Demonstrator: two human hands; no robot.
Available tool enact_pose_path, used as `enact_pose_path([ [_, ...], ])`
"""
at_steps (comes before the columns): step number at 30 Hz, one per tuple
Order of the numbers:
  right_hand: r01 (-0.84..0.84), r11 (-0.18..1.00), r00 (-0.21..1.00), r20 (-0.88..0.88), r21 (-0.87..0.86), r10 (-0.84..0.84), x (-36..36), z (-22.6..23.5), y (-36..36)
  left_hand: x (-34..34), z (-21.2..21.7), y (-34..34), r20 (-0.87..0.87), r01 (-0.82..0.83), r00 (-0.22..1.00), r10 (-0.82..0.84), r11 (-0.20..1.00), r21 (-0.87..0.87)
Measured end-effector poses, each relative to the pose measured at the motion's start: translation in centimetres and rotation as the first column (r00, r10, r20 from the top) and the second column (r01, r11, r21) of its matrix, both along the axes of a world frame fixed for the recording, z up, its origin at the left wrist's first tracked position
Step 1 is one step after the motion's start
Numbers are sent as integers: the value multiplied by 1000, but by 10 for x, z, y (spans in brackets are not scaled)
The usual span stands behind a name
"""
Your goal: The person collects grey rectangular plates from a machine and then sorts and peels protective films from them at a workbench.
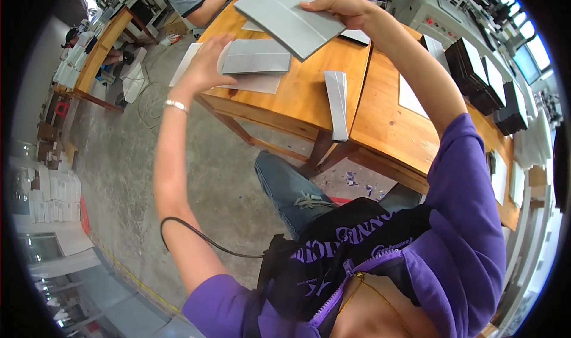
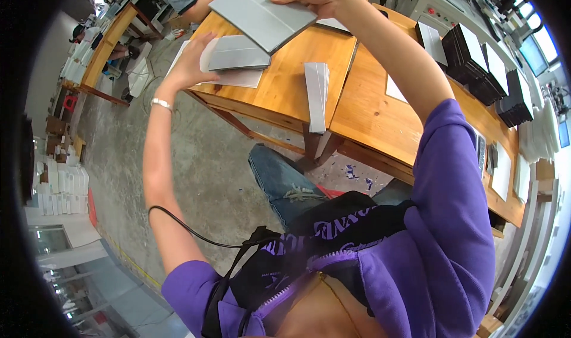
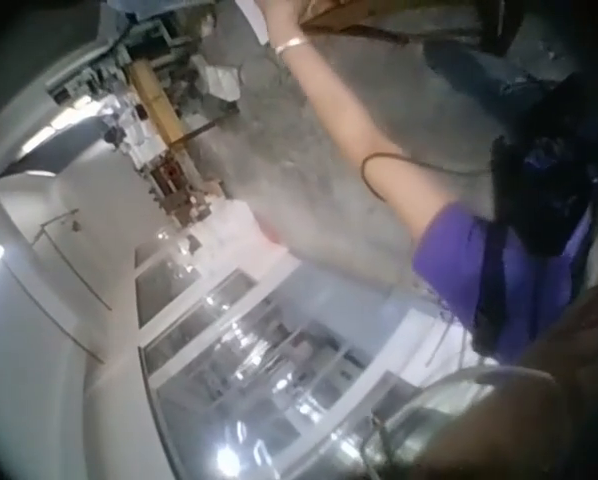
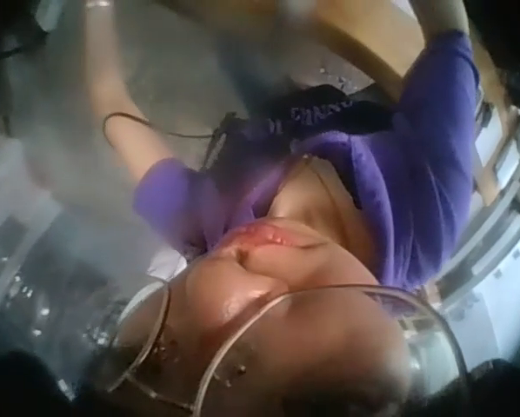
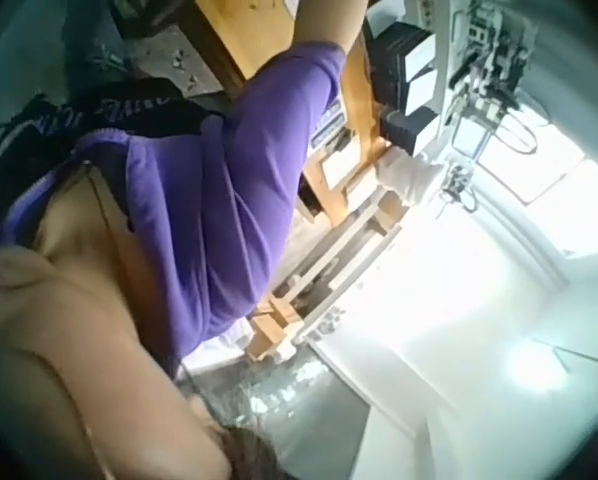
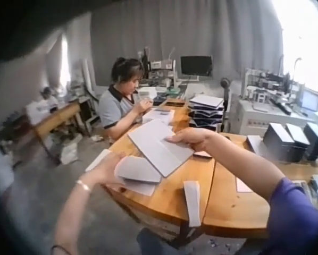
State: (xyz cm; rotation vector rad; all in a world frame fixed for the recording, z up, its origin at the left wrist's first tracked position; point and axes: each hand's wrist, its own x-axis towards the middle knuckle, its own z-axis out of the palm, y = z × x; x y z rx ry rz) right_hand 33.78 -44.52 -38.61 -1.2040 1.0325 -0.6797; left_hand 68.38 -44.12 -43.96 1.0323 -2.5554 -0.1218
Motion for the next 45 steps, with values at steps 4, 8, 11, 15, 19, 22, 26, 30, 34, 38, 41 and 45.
enact_pose_path([
  [4, 153, 988, 987, -40, -25, -154, -28, 3, 11, -14, 1, -37, 317, 130, 940, -123, 992, -2],
  [8, 238, 968, 965, -93, -84, -245, -59, 3, 42, -34, 1, -53, 383, 276, 878, -288, 957, 89],
  [11, 280, 958, 954, -91, -64, -285, -75, -4, 65, -40, 7, -51, 392, 226, 862, -321, 936, 271],
  [15, 379, 915, 911, -118, -139, -396, -101, -22, 85, -44, 9, -54, 376, 241, 860, -345, 924, 297],
  [19, 387, 915, 902, -161, -114, -402, -111, -25, 102, -45, 9, -60, 391, 303, 834, -389, 916, 264],
  [22, 329, 939, 920, -190, -97, -342, -117, -30, 109, -48, 11, -61, 372, 349, 826, -423, 903, 253],
  [26, 371, 919, 894, -216, -135, -392, -117, -35, 115, -50, 10, -63, 351, 373, 826, -441, 894, 247],
  [30, 419, 898, 863, -248, -134, -440, -123, -42, 114, -50, 14, -64, 369, 337, 825, -429, 896, 288],
  [34, 343, 932, 894, -265, -116, -362, -125, -39, 116, -52, 16, -63, 382, 295, 826, -415, 895, 335],
  [38, 372, 911, 858, -308, -178, -410, -126, -43, 117, -57, 17, -63, 376, 278, 830, -411, 891, 360],
  [41, 508, 861, 835, -230, -28, -501, -107, -23, 115, -57, 16, -63, 360, 283, 829, -427, 877, 389],
  [45, 522, 843, 848, -185, 126, -497, -107, -16, 118, -57, 15, -62, 351, 288, 830, -432, 873, 394],
])
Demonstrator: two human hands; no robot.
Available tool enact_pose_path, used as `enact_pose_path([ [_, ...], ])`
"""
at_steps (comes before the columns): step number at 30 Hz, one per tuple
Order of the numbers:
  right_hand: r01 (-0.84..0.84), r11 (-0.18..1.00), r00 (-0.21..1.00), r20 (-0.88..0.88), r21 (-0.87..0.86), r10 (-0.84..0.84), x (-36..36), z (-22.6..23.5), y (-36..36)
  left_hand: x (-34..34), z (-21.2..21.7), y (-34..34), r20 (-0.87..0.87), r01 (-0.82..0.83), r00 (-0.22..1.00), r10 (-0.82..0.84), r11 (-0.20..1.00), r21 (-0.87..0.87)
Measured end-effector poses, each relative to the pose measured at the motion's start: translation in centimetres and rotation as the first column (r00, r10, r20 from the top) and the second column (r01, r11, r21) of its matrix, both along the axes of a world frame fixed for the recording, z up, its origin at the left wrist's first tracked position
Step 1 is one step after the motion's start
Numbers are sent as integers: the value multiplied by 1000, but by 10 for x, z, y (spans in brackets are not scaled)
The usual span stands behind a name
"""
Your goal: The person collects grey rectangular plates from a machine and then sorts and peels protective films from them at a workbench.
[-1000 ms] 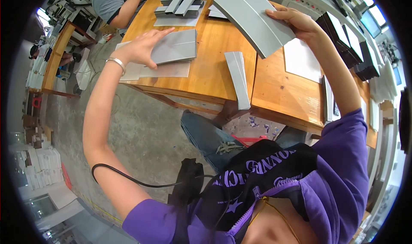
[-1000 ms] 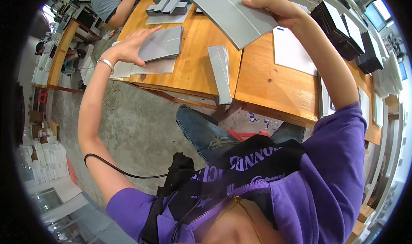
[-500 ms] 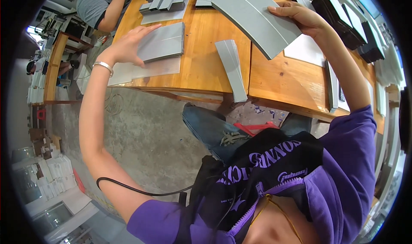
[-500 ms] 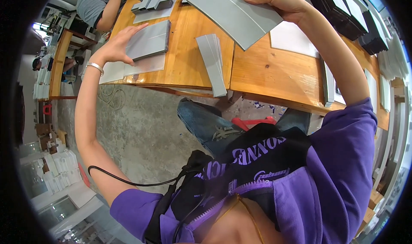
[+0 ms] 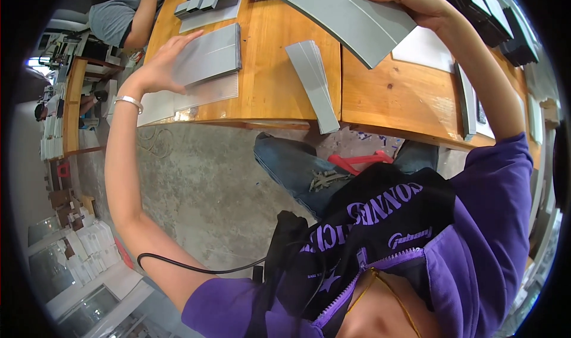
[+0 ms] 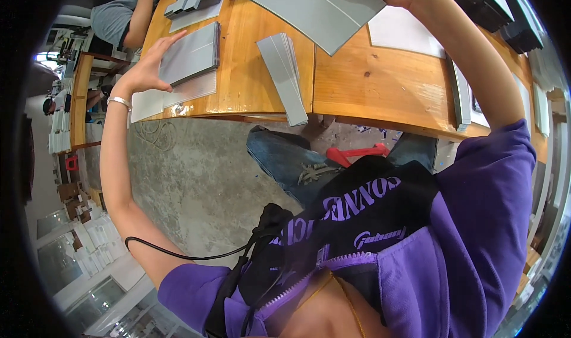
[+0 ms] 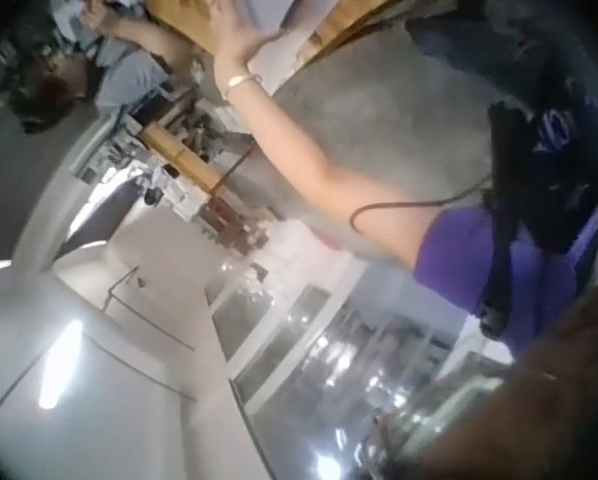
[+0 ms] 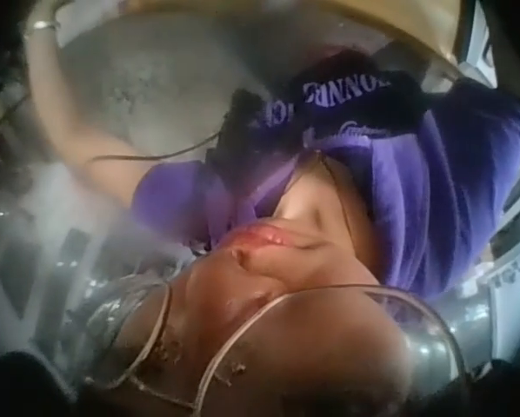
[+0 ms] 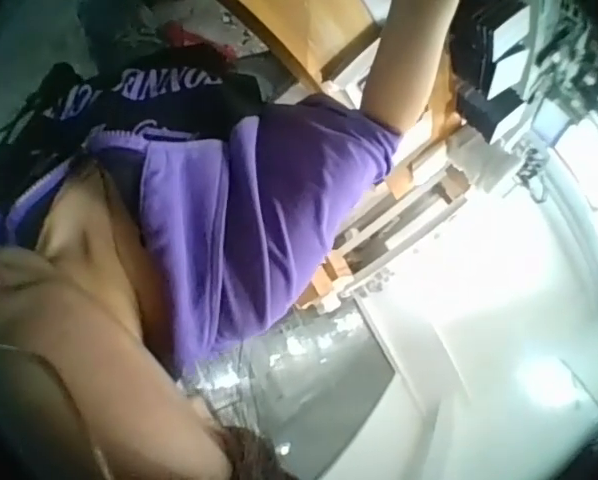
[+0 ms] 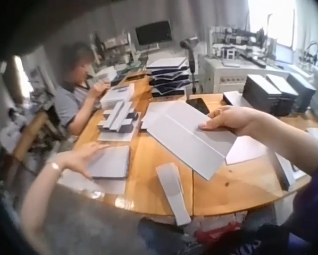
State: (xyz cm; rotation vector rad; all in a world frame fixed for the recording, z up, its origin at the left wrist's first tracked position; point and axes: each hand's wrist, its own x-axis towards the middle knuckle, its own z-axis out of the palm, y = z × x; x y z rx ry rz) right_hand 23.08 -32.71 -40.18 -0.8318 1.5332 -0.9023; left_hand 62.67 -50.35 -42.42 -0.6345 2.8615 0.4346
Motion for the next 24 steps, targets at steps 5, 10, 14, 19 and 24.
enact_pose_path([
  [5, -5, 1000, 1000, 20, 12, 5, 2, 3, 6, -1, -1, -1, 2, -19, 1000, 19, 999, 35],
  [10, 17, 999, 999, 28, 32, -18, 0, 1, 9, -2, -1, -3, 43, -17, 999, 16, 999, 37],
  [14, 47, 997, 998, 32, 53, -49, -1, 2, 14, -9, 1, 4, 52, -41, 998, 42, 999, -31],
  [19, -2, 999, 999, 34, 43, 0, -9, -2, 18, -45, 6, 30, 24, -40, 999, 43, 994, -104],
  [24, -9, 999, 998, 68, 48, 6, -12, -5, 21, -66, -6, 22, -29, 99, 995, -100, 994, -50],
])
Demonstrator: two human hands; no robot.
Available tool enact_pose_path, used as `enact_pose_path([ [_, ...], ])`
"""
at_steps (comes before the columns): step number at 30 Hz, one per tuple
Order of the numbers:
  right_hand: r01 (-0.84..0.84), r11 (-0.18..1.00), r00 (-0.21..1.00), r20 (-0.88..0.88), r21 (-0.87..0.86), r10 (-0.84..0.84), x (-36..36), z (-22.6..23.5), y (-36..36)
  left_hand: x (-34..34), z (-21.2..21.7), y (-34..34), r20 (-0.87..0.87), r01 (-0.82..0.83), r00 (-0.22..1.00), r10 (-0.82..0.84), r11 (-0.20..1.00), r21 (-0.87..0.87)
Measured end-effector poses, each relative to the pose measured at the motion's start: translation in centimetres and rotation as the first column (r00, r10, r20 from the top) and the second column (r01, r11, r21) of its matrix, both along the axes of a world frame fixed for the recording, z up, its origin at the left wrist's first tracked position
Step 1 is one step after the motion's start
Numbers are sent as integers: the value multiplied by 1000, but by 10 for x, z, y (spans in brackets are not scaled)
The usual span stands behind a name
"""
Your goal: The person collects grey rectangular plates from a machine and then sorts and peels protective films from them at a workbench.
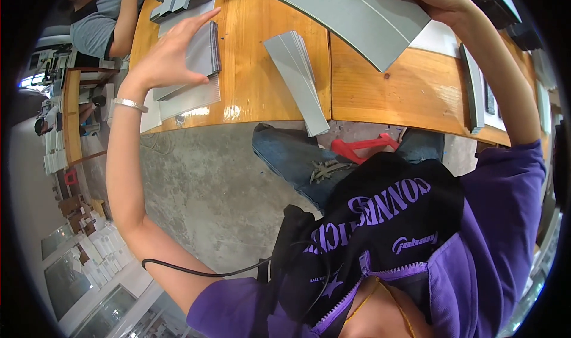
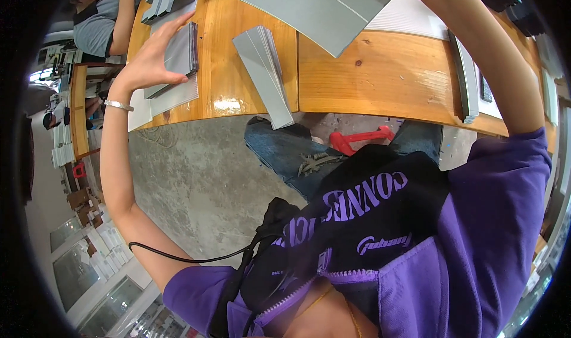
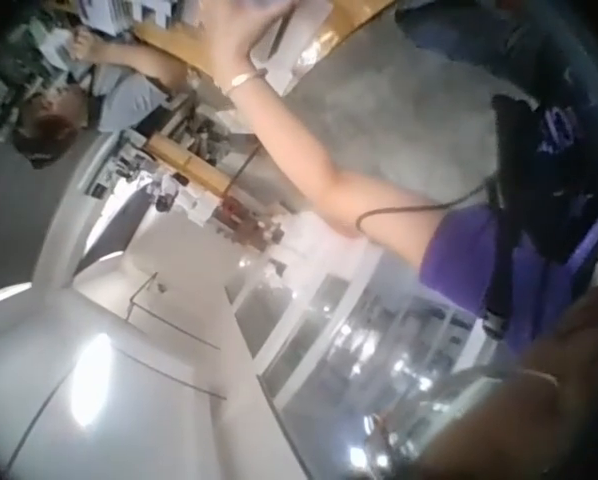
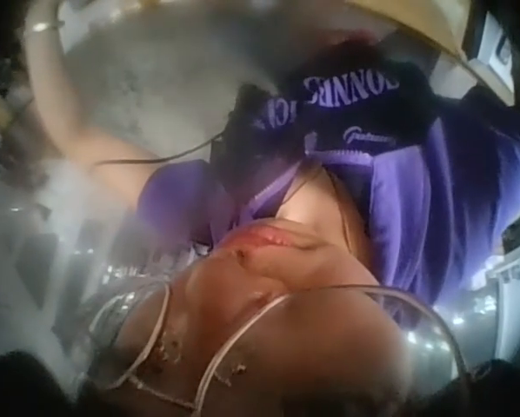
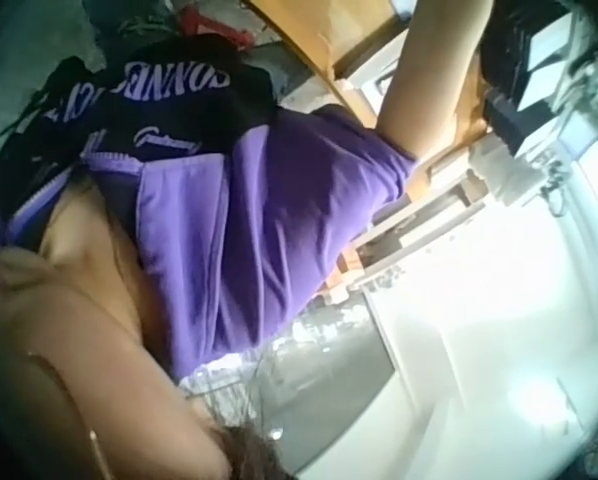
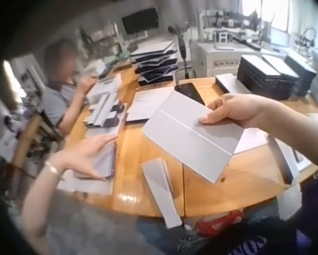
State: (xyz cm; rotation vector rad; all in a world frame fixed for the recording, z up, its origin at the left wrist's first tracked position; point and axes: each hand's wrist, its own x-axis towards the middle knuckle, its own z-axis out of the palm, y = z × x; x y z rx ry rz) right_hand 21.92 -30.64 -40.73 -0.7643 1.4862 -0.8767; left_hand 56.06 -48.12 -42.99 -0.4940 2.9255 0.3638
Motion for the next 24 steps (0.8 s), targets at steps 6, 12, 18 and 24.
enact_pose_path([
  [6, 3, 1000, 1000, 0, -1, -3, -12, -5, 4, -8, -2, 0, 15, 27, 1000, -27, 999, 40],
  [12, 50, 998, 997, -59, 35, -47, -7, 0, 9, -13, -1, 4, 92, -20, 996, 19, 1000, 13],
  [18, 55, 997, 998, -18, 45, -55, -13, -9, 8, -9, -7, -5, 18, 37, 999, -38, 998, 48],
  [24, 31, 998, 1000, -4, 53, -31, -16, -11, 9, -16, -2, 1, 106, -7, 994, 4, 1000, 26],
])
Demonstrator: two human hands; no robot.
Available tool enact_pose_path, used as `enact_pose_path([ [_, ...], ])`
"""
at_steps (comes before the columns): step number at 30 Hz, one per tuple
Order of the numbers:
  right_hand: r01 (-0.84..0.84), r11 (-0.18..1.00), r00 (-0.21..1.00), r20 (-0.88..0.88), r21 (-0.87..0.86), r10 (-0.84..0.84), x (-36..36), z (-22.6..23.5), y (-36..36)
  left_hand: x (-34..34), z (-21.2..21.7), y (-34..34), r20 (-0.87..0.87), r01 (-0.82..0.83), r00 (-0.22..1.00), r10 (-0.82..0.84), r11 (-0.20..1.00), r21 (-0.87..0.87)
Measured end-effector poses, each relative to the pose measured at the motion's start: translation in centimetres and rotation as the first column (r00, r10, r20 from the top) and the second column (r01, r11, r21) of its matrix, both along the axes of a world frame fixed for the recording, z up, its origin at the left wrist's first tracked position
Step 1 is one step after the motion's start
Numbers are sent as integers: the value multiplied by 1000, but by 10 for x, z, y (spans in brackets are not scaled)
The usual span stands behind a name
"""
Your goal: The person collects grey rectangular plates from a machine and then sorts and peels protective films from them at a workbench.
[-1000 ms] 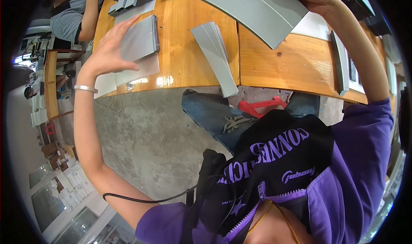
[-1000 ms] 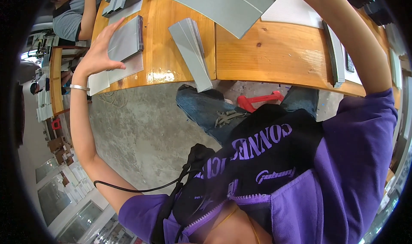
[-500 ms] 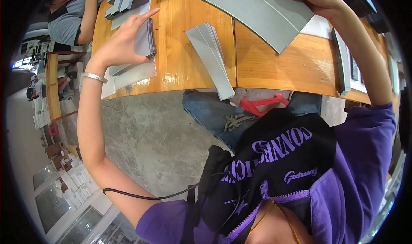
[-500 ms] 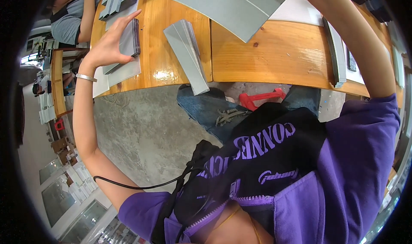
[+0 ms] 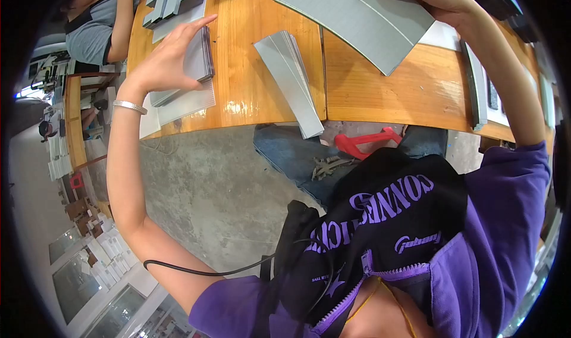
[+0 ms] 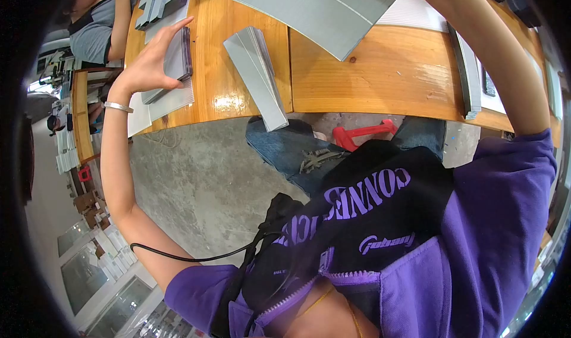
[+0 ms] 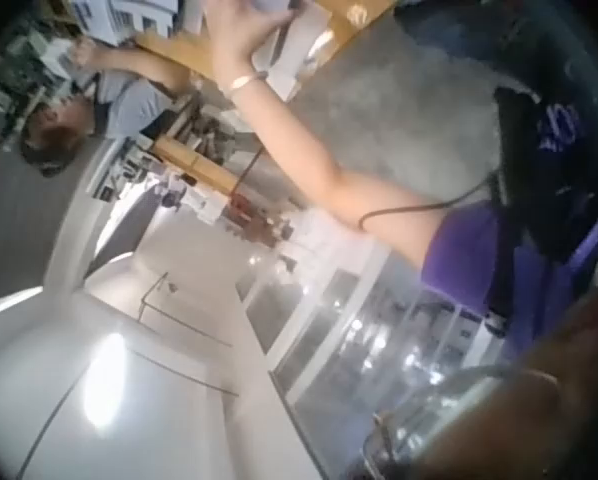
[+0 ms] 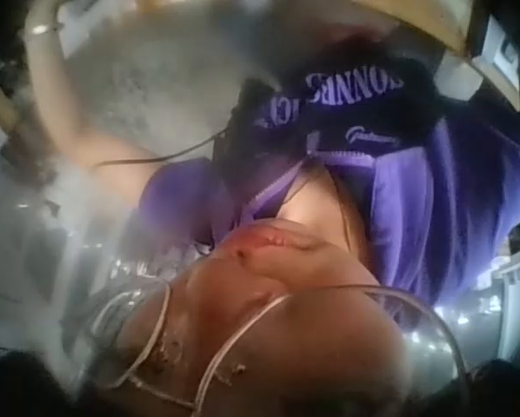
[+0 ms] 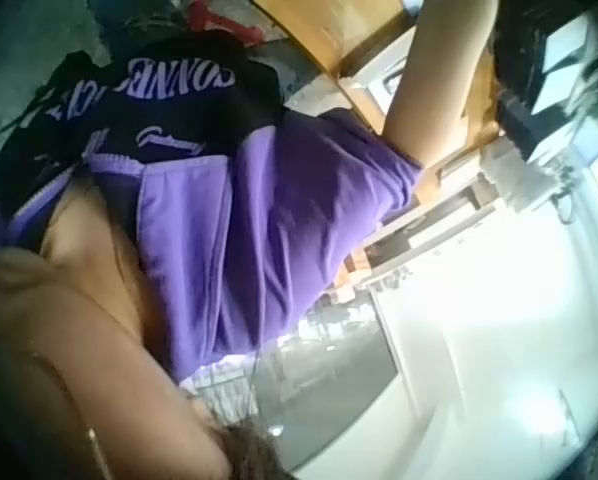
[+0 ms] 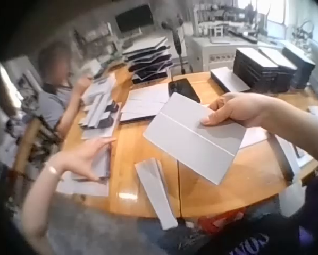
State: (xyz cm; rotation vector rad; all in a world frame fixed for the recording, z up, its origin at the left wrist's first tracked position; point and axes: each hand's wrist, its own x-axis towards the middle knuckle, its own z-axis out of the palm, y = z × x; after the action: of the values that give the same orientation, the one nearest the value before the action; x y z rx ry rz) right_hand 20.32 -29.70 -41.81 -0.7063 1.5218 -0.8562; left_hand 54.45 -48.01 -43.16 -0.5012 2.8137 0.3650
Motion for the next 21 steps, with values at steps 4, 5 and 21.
enact_pose_path([
  [4, -37, 999, 999, 5, 3, 37, 0, -1, 0, 4, 0, -2, -23, 32, 999, -33, 999, -10],
  [5, -38, 999, 999, 5, 3, 38, 2, 0, 0, 4, 0, -3, -27, 40, 999, -40, 999, -12],
  [21, -39, 999, 999, -7, -8, 39, 6, -2, -2, 7, 1, -2, 28, 74, 997, -72, 994, -85],
])
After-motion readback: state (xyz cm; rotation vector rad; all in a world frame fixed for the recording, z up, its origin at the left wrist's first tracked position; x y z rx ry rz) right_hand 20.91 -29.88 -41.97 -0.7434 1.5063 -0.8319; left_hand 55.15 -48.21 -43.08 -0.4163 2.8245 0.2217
